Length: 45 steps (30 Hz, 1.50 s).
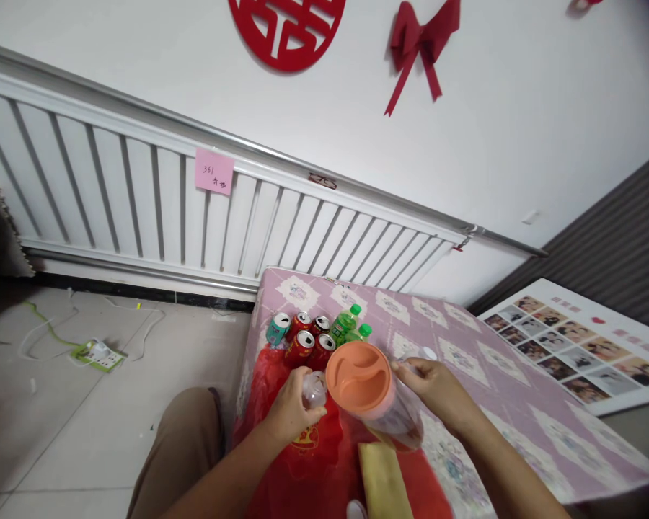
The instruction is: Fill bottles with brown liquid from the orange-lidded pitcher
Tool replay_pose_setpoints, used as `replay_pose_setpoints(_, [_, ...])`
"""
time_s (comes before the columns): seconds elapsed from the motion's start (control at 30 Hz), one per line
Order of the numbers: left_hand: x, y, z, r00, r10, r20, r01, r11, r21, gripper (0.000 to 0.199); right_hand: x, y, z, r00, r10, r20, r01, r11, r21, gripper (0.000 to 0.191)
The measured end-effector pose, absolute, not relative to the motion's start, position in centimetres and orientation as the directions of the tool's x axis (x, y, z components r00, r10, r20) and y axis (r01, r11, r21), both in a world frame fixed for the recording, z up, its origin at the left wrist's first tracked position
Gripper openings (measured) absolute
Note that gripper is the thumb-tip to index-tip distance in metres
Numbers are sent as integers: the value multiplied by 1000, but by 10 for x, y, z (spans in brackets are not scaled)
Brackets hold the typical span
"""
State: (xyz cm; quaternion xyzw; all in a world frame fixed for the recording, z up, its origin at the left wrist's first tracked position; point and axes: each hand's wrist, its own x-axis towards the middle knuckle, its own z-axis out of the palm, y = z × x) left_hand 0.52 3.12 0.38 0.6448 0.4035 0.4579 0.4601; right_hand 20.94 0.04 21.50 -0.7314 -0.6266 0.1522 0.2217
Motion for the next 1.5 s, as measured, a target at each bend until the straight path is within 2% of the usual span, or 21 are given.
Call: replay_pose_setpoints(1.5, [6,31,3,251,939,236,99,-267,959,70,212,3,209,121,993,9,823,-95,-561,46])
